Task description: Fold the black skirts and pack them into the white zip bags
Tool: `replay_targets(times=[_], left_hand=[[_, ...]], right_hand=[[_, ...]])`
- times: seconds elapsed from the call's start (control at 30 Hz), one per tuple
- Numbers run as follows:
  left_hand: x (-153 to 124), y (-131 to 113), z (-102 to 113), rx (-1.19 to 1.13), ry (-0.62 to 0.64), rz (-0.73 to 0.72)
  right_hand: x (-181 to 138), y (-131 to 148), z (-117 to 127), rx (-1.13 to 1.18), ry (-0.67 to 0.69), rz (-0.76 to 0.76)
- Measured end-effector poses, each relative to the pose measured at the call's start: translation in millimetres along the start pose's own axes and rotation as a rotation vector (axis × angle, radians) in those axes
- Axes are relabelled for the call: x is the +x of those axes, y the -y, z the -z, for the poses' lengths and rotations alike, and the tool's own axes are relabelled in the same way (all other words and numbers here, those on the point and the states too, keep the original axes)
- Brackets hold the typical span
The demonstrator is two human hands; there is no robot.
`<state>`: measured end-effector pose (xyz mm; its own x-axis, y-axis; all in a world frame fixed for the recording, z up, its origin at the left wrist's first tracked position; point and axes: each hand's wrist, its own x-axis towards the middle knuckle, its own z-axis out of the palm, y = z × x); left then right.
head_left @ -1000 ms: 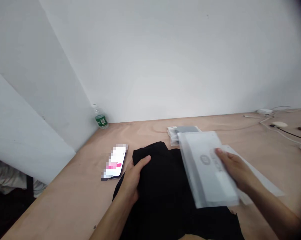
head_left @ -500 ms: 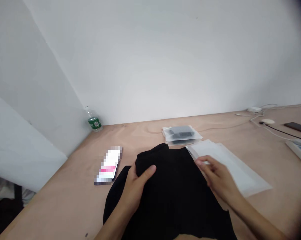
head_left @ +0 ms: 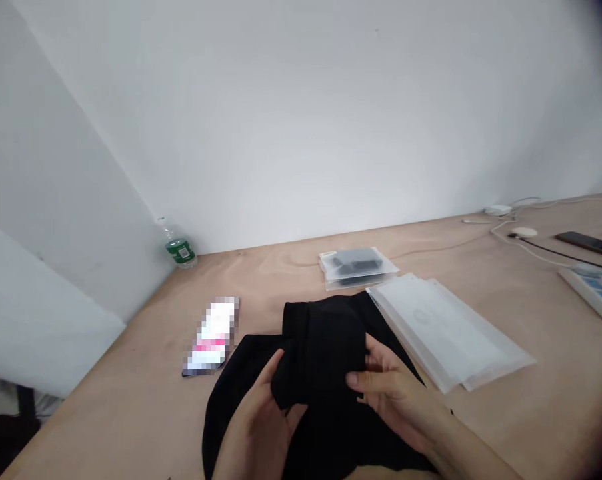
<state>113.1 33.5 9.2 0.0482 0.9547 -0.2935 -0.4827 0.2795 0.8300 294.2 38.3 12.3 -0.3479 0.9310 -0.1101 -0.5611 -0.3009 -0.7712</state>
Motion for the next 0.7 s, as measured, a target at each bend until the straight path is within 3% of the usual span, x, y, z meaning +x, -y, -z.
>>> replay_targets(times=[0.07,0.17,0.33,0.47,0.57,0.7], left_hand=[[-5,-4,-1,-0.073,0.025,0.105],[-15,-9,-12,-0.034,-0.033,0.098],[-19,0,-30,0.026,-0.205,-0.149],[-14,14,-36,0.097,-0.160,-0.264],[-13,17,-39,0.083,-0.141,-0.258],[-14,2,-33,0.029,-0.177,-0.246]], right_hand=[[-2,2,-1,-0.055,0.041,0.028],[-6,3,0,-0.203,0.079,-0.018],[-15,-11,-2,-0.548,-0.337,0.275],[-20,-27,-12,-0.429,-0.191,0.251],[-15,-27,-16,-0.372,-0.250,0.238],[-11,-6,-4,-0.292,-0.273,0.242]])
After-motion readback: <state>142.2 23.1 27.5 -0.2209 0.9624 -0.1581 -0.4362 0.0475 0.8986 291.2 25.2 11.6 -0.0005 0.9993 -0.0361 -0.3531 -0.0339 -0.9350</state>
